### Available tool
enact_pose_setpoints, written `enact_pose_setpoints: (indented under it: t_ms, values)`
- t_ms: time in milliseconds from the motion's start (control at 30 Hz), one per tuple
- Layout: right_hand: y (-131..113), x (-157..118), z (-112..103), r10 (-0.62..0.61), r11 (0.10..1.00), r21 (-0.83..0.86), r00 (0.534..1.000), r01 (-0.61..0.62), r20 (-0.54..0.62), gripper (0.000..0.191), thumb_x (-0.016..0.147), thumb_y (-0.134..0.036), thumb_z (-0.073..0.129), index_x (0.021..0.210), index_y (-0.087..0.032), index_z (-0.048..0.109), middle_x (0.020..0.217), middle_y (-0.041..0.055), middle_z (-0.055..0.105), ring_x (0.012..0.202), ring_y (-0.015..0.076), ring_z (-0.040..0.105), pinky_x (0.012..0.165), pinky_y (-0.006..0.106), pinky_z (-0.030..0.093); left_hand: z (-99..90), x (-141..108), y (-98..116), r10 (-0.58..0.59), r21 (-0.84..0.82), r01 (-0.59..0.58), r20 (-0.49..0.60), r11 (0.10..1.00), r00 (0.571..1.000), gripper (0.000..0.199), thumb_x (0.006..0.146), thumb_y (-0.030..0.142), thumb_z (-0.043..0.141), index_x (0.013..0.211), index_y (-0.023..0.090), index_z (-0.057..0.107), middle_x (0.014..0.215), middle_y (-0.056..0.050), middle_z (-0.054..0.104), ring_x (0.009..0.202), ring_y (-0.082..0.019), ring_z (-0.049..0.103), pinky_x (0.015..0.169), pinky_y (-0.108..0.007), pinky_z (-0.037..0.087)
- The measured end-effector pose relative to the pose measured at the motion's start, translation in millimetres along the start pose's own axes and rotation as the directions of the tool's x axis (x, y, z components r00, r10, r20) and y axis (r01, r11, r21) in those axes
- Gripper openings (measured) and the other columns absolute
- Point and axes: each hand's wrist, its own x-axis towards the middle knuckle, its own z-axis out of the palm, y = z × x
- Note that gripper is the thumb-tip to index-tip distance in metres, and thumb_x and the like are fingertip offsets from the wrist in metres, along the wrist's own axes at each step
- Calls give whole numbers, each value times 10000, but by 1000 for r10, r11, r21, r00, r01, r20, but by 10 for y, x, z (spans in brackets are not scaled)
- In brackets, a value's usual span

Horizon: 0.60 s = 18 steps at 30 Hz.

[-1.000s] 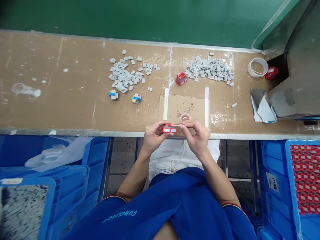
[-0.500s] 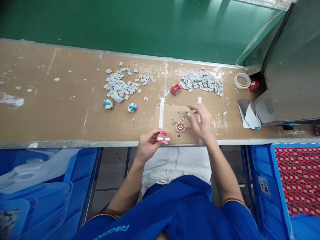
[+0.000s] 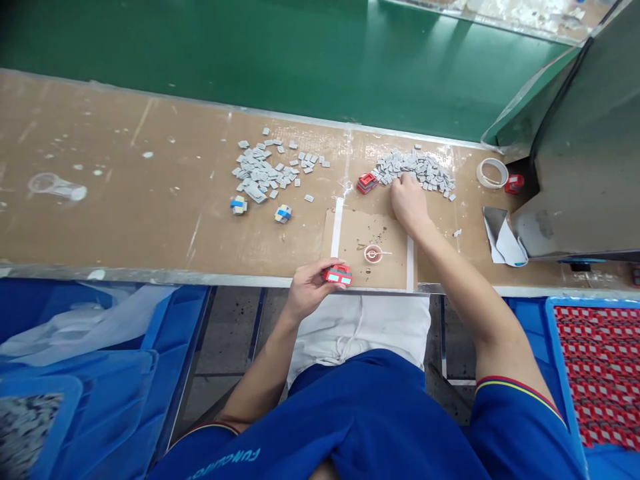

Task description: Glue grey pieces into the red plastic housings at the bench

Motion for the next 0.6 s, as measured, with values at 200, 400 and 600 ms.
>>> enact_pose_setpoints:
  t_ms: [200,400,600]
  values:
    - [441,-550,-182,-123,989,-66,988,129,88,228,828,-38,476,816,-136,682,975,201,632,747,236,542,723,375,463,5,14,11,-36,-285,35,3,958,999,489,782,437,925,1208,230,803,1036,-86,820,886,-197,807,835,-293,643]
    - [455,-758,-226,-74,997,7,989,74,130,275,816,-18,553,958,-139,756,907,175,740,814,291,661,769,390,503,16,-18,103,-34,-443,45,33,896,999,501,834,378,895,1295,257,744,1083,-71,794,873,-205,833,870,-328,660]
    - [567,-953,-182,163,921,362,986,-147,-15,79,855,-211,710,879,-188,781,910,90,805,825,262,732,836,407,566,3,-90,187,-108,-393,117,45,912,993,586,820,395,905,1319,214,658,1139,-106,801,905,-199,811,811,-293,652]
